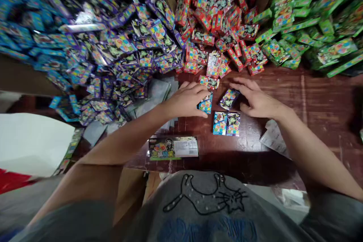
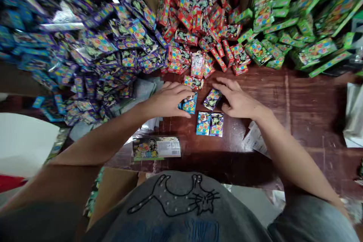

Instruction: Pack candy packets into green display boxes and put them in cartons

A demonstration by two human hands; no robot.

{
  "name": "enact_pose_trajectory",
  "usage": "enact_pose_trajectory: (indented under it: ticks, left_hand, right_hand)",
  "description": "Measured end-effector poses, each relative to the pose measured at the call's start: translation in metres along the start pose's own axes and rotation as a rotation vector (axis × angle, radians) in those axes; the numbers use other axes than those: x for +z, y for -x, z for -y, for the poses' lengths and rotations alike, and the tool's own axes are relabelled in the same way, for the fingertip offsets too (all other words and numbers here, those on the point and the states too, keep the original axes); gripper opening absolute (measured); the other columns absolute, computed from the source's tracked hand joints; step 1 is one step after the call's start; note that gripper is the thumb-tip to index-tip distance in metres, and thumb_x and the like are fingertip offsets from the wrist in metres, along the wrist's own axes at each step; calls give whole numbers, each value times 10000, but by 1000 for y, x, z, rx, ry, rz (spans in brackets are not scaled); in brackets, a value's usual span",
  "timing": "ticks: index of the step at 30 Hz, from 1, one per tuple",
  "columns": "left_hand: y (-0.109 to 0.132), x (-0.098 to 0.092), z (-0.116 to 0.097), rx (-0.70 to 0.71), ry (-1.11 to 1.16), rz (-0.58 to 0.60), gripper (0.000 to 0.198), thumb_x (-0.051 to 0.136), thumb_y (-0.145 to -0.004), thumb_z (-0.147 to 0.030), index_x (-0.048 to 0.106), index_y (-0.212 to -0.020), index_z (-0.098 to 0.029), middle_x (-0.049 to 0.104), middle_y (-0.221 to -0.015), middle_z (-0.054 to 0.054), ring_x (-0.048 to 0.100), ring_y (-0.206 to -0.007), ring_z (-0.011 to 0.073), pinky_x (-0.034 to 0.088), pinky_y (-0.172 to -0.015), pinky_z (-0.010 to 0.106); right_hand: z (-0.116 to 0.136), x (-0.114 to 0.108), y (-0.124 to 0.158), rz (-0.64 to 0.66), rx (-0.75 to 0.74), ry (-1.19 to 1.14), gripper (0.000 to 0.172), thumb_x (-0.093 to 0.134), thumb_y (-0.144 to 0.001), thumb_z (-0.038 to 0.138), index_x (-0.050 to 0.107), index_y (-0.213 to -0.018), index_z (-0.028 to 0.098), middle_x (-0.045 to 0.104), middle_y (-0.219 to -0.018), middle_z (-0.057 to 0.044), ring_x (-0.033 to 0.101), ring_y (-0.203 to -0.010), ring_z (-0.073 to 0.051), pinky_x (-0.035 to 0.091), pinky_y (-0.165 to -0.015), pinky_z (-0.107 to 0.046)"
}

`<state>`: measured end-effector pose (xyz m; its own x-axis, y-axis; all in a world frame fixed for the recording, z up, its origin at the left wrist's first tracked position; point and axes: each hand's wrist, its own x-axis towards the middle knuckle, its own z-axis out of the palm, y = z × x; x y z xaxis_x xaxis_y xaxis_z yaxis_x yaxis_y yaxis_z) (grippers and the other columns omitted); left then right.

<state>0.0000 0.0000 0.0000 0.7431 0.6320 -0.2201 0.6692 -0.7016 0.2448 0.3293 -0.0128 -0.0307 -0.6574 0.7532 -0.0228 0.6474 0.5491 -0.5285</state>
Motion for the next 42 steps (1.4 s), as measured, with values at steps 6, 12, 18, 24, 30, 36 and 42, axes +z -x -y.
enact_pose_trajectory:
  ticks: [6,12,18,24,30,36,42]
  left_hand:
    - [-3,-9,-4,-39,3,-69,759,845,-848,-432,586,-1522,-197,615,-1513,140,546,-1361,378,403,-1167,504]
    - [-22,2,-22,45,81,-272,814,900,-838,-430,556,-1535,-187,593,-1489,161,517,-1389,377,378,-1226,542]
    - [-57,25,-18,165,69,-241,913,925,-806,-593,565,-1551,-207,618,-1434,166,560,-1330,379,423,-1141,507]
    - [-52,27,-24,194,-35,-229,806,809,-904,-645,599,-1539,-197,642,-1416,170,577,-1319,369,428,-1112,482]
    - [-17,13,-26,82,-56,-249,650,688,-1025,-574,579,-1558,-220,513,-1646,161,520,-1439,366,413,-1169,503]
    - [39,15,3,-294,-52,-217,793,877,-851,-607,610,-1423,-127,640,-1392,189,595,-1274,386,477,-1110,506]
    - [64,30,8,-330,-10,-299,874,932,-749,-662,614,-1354,-118,609,-1355,195,602,-1265,383,497,-1131,509]
  right_hand:
    - [7,-11,-21,121,-117,127,601,577,-985,313,601,-1565,156,640,-1568,-185,550,-1467,-414,460,-1210,-652]
    - [2,-20,3,-94,206,-30,609,402,-1097,480,539,-1587,145,711,-1488,-172,757,-1235,-331,609,-1040,-471]
    - [23,0,15,48,516,319,667,366,-1087,468,445,-1626,85,833,-1018,-206,812,-885,-405,594,-728,-469]
    - [33,-7,13,213,451,371,637,372,-1085,442,426,-1645,142,837,-959,-165,816,-848,-385,525,-645,-399]
    - [44,-32,0,159,455,489,562,415,-1075,509,590,-1487,170,812,-868,-209,781,-772,-428,455,-580,-439]
    - [82,-14,-97,-152,37,381,431,451,-1106,409,644,-1452,239,744,-1356,-158,702,-1221,-355,566,-848,-435]
    - [105,33,-225,-201,-88,484,501,237,-1124,218,672,-1365,156,619,-1470,-200,532,-1381,-371,472,-1073,-546]
